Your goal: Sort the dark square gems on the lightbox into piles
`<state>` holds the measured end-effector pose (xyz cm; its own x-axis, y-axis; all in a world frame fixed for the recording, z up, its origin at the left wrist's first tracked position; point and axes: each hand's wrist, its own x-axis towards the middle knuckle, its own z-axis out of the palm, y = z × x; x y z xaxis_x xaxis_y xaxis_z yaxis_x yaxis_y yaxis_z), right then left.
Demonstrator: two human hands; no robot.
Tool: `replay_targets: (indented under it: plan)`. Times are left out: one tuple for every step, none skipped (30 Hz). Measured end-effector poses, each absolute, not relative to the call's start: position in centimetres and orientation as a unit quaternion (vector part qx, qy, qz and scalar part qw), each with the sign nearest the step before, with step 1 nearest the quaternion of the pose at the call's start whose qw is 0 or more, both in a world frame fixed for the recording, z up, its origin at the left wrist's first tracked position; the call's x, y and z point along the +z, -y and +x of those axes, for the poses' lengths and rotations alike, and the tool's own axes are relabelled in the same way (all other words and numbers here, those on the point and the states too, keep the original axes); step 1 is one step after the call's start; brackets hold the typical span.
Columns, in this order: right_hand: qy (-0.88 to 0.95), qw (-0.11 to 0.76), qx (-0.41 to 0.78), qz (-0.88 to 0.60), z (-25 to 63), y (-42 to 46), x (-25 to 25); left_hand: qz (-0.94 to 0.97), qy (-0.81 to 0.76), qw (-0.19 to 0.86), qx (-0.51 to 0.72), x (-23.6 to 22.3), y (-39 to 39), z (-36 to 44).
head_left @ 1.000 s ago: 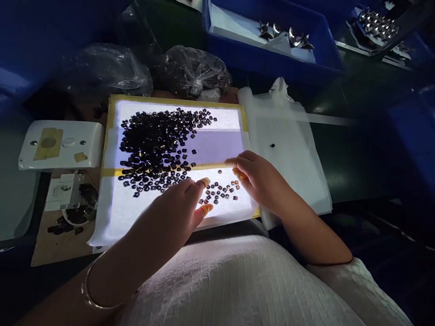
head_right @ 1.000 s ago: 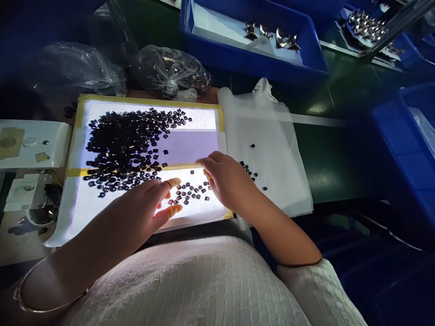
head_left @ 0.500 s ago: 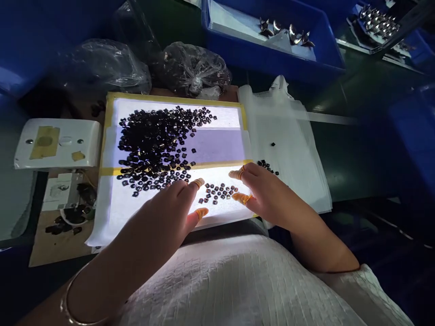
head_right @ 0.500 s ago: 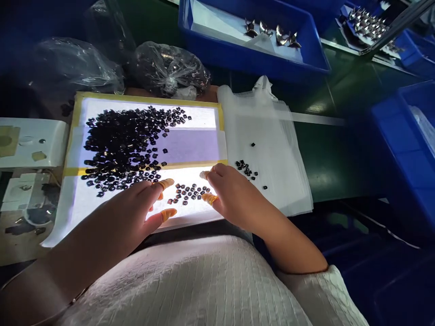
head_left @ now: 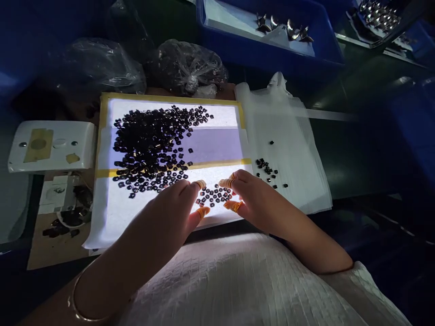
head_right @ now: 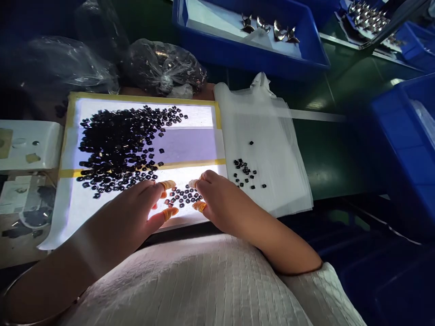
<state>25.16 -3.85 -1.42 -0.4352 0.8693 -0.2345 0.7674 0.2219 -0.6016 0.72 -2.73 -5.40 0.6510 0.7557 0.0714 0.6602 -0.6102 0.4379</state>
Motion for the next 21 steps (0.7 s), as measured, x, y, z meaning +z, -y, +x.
replay_targets:
  plan:
    - [0.777, 0.087, 0.336, -0.525, 25.6, 4.0, -1.5, 0.885, -0.404, 0.193, 0.124, -5.3, 2.9, 0.5]
    - [0.775, 0.099, 0.335, -0.526, 26.2, 4.1, -1.7, 0.881, -0.412, 0.199, 0.121, -5.2, 3.0, 0.3]
    - [0.773, 0.108, 0.333, -0.529, 26.7, 4.3, -1.8, 0.876, -0.42, 0.208, 0.116, -5.1, 3.2, 0.0]
    - [0.77, 0.116, 0.33, -0.534, 27.3, 4.5, -2.0, 0.87, -0.428, 0.219, 0.11, -4.9, 3.3, -0.3]
    - [0.766, 0.122, 0.329, -0.539, 27.8, 4.7, -2.1, 0.865, -0.435, 0.228, 0.107, -4.9, 3.4, -0.6]
    - [0.761, 0.128, 0.331, -0.543, 28.2, 4.8, -2.3, 0.859, -0.442, 0.237, 0.101, -4.8, 3.5, -0.8]
    - [0.757, 0.133, 0.334, -0.546, 28.6, 5.0, -2.5, 0.855, -0.449, 0.244, 0.092, -4.7, 3.6, -1.0]
    - [0.753, 0.139, 0.337, -0.548, 28.8, 5.1, -2.6, 0.85, -0.457, 0.248, 0.082, -4.7, 3.6, -1.1]
    - [0.75, 0.144, 0.34, -0.549, 29.0, 5.1, -2.8, 0.846, -0.464, 0.252, 0.072, -4.7, 3.7, -1.2]
    - [0.748, 0.149, 0.342, -0.549, 29.0, 5.2, -2.9, 0.843, -0.47, 0.254, 0.064, -4.6, 3.7, -1.1]
    - [0.748, 0.153, 0.342, -0.548, 29.0, 5.2, -3.0, 0.841, -0.474, 0.255, 0.063, -4.6, 3.8, -1.1]
    - [0.748, 0.156, 0.34, -0.548, 29.0, 5.2, -3.0, 0.839, -0.476, 0.256, 0.063, -4.6, 3.8, -1.0]
    - [0.749, 0.158, 0.34, -0.546, 29.0, 5.2, -3.1, 0.838, -0.476, 0.257, 0.065, -4.5, 3.8, -1.0]
    - [0.75, 0.159, 0.339, -0.545, 28.9, 5.1, -3.1, 0.838, -0.477, 0.258, 0.065, -4.4, 3.9, -0.9]
    - [0.75, 0.159, 0.34, -0.544, 28.9, 5.1, -3.1, 0.837, -0.477, 0.261, 0.064, -4.3, 3.9, -0.9]
    - [0.75, 0.16, 0.342, -0.543, 28.9, 5.1, -3.0, 0.836, -0.477, 0.264, 0.062, -4.2, 3.9, -0.9]
    - [0.749, 0.159, 0.345, -0.543, 28.8, 5.0, -3.0, 0.834, -0.477, 0.27, 0.058, -4.2, 3.9, -0.9]
    - [0.747, 0.158, 0.349, -0.543, 28.8, 5.0, -3.0, 0.834, -0.475, 0.275, 0.059, -4.1, 3.9, -0.9]
    - [0.746, 0.158, 0.351, -0.543, 28.8, 5.0, -2.9, 0.833, -0.474, 0.278, 0.064, -4.1, 3.9, -0.9]
    - [0.745, 0.159, 0.353, -0.543, 28.8, 5.0, -2.9, 0.831, -0.475, 0.281, 0.068, -4.1, 3.9, -1.0]
    - [0.745, 0.161, 0.354, -0.543, 28.8, 5.0, -2.9, 0.83, -0.475, 0.283, 0.07, -4.2, 3.9, -1.0]
